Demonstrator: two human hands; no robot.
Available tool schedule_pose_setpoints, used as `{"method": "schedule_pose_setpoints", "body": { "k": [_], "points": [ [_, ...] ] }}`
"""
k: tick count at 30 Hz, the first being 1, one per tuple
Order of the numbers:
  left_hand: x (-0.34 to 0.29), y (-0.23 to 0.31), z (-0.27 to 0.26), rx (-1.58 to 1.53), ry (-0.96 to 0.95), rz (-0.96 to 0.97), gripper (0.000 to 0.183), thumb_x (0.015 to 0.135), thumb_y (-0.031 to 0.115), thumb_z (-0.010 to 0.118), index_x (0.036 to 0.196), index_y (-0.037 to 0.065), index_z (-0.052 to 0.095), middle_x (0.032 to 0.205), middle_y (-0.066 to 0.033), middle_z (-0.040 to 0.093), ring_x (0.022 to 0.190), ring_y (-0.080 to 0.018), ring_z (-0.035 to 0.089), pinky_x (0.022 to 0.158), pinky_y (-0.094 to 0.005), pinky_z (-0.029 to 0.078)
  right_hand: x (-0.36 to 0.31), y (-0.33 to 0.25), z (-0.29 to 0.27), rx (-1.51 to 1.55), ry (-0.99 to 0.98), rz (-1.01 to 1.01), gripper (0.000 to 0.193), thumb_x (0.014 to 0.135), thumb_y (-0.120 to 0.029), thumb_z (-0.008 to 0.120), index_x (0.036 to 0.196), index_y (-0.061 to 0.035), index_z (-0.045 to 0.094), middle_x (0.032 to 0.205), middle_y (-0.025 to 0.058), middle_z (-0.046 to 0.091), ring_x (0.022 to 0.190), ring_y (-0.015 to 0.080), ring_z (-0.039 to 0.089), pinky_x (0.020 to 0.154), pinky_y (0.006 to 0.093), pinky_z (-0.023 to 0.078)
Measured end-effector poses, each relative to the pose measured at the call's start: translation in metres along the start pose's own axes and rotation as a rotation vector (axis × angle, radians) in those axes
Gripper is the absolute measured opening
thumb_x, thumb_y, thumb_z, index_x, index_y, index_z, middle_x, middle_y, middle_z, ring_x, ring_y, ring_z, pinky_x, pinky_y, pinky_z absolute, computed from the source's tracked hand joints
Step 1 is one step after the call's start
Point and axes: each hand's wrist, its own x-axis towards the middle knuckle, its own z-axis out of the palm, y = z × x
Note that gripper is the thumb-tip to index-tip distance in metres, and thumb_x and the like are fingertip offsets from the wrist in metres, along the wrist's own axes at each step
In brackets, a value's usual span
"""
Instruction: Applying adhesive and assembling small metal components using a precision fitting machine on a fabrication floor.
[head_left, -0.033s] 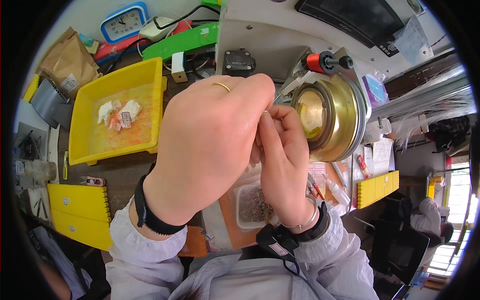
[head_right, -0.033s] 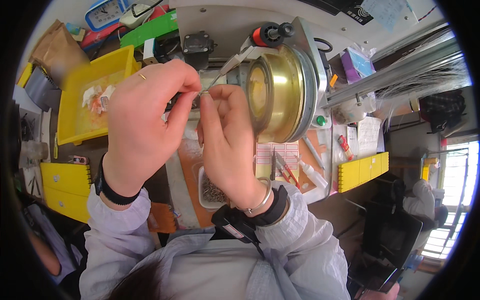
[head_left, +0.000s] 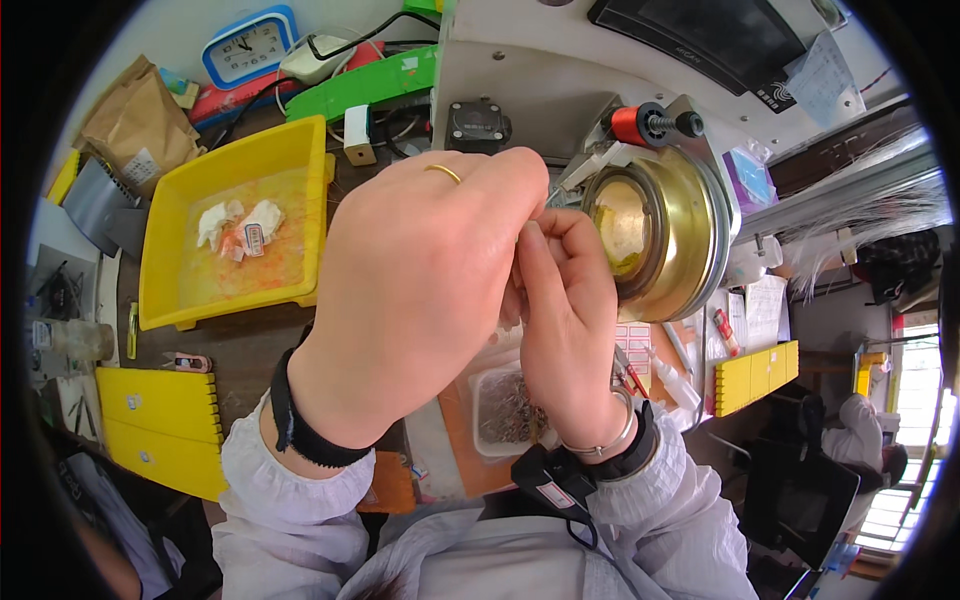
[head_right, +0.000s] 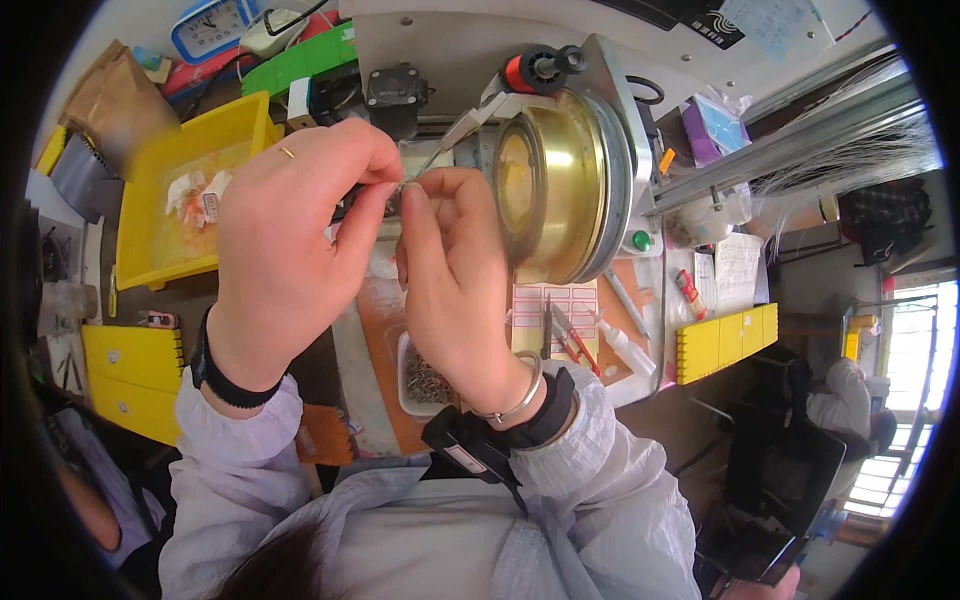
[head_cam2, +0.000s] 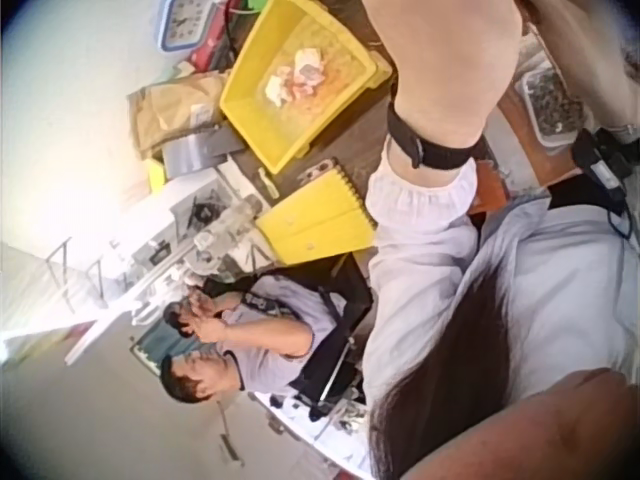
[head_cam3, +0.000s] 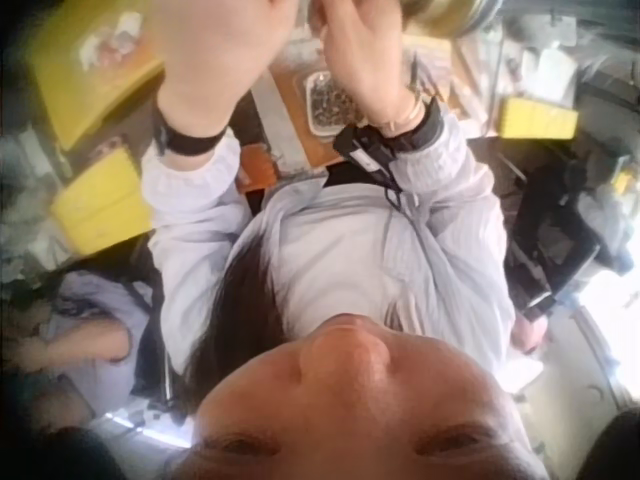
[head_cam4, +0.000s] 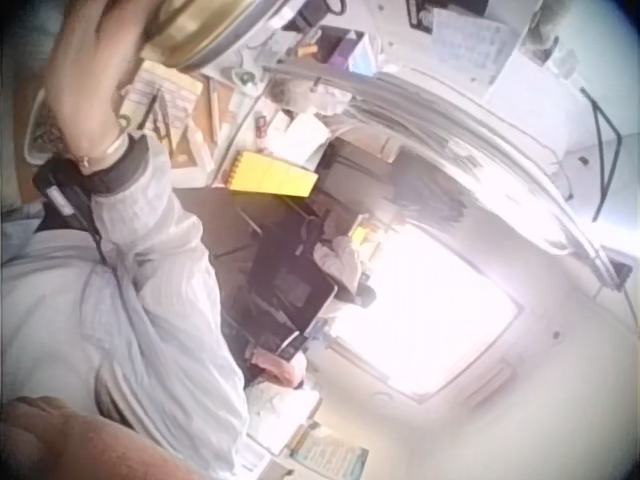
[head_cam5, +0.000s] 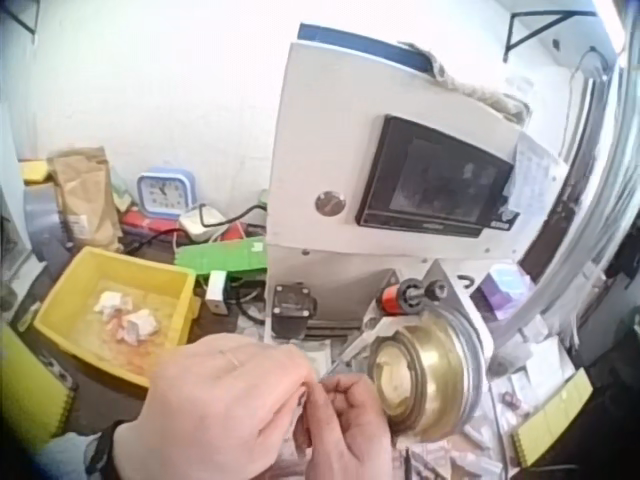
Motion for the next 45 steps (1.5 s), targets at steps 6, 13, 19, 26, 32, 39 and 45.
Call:
{"method": "schedule_pose_setpoints", "body": {
  "k": [6, 13, 19, 26, 32, 39, 45],
  "points": [
    [-0.001, 0.002, 0.002, 0.001, 0.006, 0.030, 0.015, 0.074, -0.005, 0.065, 0.085, 0.003, 0.058, 0.077, -0.0100, 0.061, 0.072, -0.0282, 0.063, 0.062, -0.0346, 0.048, 0.003, 0.003, -0.004, -0.005, -0.003, -0.089, 0.008, 0.100, -0.009, 0.050, 0.102, -0.0017, 0.048, 0.074, 0.0011, 0.054, 0.062, 0.0037, 0.047, 0.052, 0.0207, 0.037],
    [-0.018, 0.005, 0.008, -0.138, 0.098, -0.111, 0.017, 0.078, -0.001, 0.066, 0.093, 0.004, 0.060, 0.083, -0.0103, 0.065, 0.079, -0.0294, 0.064, 0.068, -0.0371, 0.050, 0.007, 0.005, -0.002, -0.006, 0.029, -0.047, 0.010, 0.096, -0.009, 0.054, 0.097, -0.0007, 0.048, 0.077, 0.0039, 0.057, 0.066, 0.0059, 0.052, 0.056, 0.0223, 0.042],
    [-0.054, 0.001, 0.003, -0.188, 0.272, -0.229, 0.041, 0.081, -0.004, 0.064, 0.121, -0.004, 0.055, 0.116, -0.0163, 0.063, 0.108, -0.0290, 0.063, 0.092, -0.0341, 0.048, 0.007, -0.003, 0.001, -0.024, 0.047, -0.083, 0.009, 0.096, -0.008, 0.052, 0.094, -0.0010, 0.047, 0.071, 0.0012, 0.051, 0.060, 0.0053, 0.046, 0.053, 0.0219, 0.038],
    [-0.073, 0.004, 0.014, -0.357, 0.097, -0.436, 0.067, 0.081, -0.009, 0.058, 0.143, -0.003, 0.033, 0.122, -0.0184, 0.063, 0.114, -0.0254, 0.061, 0.101, -0.0330, 0.040, 0.009, 0.000, -0.001, 0.010, 0.043, -0.029, 0.010, 0.094, -0.006, 0.055, 0.098, 0.0008, 0.047, 0.078, 0.0032, 0.054, 0.068, 0.0059, 0.051, 0.058, 0.0215, 0.042],
    [-0.084, -0.002, 0.018, -0.332, -0.012, -0.402, 0.064, 0.086, -0.005, 0.059, 0.143, -0.006, 0.029, 0.110, -0.0206, 0.068, 0.103, -0.0209, 0.065, 0.093, -0.0317, 0.045, 0.006, -0.009, 0.005, 0.057, 0.042, -0.050, 0.007, 0.097, -0.005, 0.047, 0.093, 0.0001, 0.045, 0.063, 0.0000, 0.044, 0.054, 0.0066, 0.037, 0.052, 0.0237, 0.034],
    [-0.080, -0.005, 0.021, -0.514, 0.001, -0.598, 0.060, 0.079, -0.004, 0.063, 0.133, -0.009, 0.038, 0.108, -0.0245, 0.068, 0.090, -0.0246, 0.070, 0.082, -0.0307, 0.050, 0.003, -0.007, -0.003, 0.084, 0.015, 0.037, 0.013, 0.098, -0.011, 0.049, 0.101, 0.0016, 0.046, 0.067, 0.0002, 0.044, 0.056, 0.0074, 0.037, 0.052, 0.0242, 0.033],
    [-0.080, -0.004, 0.011, -0.365, -0.099, -0.392, 0.051, 0.086, -0.004, 0.062, 0.132, -0.009, 0.042, 0.121, -0.0203, 0.064, 0.099, -0.0218, 0.066, 0.091, -0.0310, 0.047, -0.027, -0.011, -0.022, 0.255, -0.074, 0.400, 0.024, 0.103, -0.018, 0.042, 0.116, 0.0013, 0.047, 0.070, -0.0020, 0.037, 0.054, 0.0065, 0.032, 0.050, 0.0224, 0.029]
  ]
}}
